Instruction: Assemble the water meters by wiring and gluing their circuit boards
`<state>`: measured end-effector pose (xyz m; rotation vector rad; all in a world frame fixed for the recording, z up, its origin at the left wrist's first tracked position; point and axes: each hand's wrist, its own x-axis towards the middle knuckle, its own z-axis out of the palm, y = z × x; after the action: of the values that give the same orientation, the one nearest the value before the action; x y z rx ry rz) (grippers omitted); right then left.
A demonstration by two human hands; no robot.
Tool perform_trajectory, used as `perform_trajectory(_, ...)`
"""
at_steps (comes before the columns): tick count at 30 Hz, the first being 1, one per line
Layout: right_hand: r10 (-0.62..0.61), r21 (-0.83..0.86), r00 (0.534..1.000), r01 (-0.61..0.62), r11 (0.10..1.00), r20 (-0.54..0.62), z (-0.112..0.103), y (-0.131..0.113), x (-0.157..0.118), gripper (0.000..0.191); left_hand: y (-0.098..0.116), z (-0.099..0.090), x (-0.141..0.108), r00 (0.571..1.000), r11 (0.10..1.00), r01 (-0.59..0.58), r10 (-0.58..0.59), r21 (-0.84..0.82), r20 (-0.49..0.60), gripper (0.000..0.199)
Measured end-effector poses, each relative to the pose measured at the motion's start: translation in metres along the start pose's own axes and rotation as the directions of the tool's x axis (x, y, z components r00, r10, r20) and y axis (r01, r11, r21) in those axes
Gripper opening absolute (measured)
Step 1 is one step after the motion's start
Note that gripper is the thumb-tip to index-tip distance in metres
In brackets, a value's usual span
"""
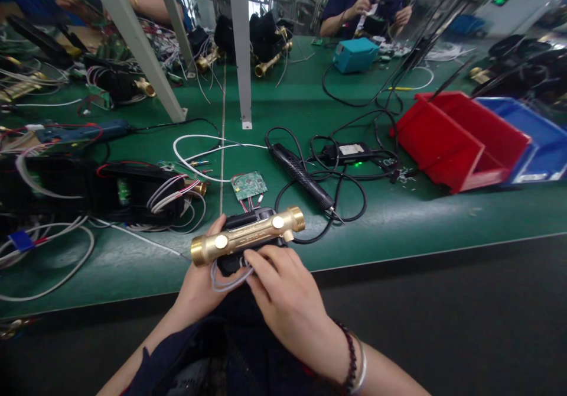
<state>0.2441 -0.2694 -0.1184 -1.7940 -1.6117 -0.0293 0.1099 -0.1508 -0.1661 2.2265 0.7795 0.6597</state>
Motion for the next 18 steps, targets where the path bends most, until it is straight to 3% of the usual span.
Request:
perform_trajectory(3,-0.003,0.075,0.994,-0.006,0.997,0.112,0.009,0.002,-0.003,0.017,-0.001,-0.001,0.000,0.999,1.000,-0.008,0.008,0.010,0.034,0.090)
perform_trajectory(6,0.053,0.086,0.999,-0.053,0.995,0.005,0.015,0.008,-0.012,0.025,0.001,-0.001,0.001,0.999,0.998,-0.002,0.000,0.056,0.035,0.096)
perform_trajectory(9,0.032,0.089,0.996,-0.025,0.996,-0.083,0.017,0.012,-0.019,0.030,0.002,-0.001,0.001,0.999,0.997,-0.023,0.021,0.074,0.026,0.097)
perform_trajectory(18,-0.130,0.136,0.988,0.140,0.981,-0.077,0.027,0.010,0.001,0.028,-0.001,-0.002,0.001,0.997,0.997,-0.066,0.064,0.051,0.034,0.088)
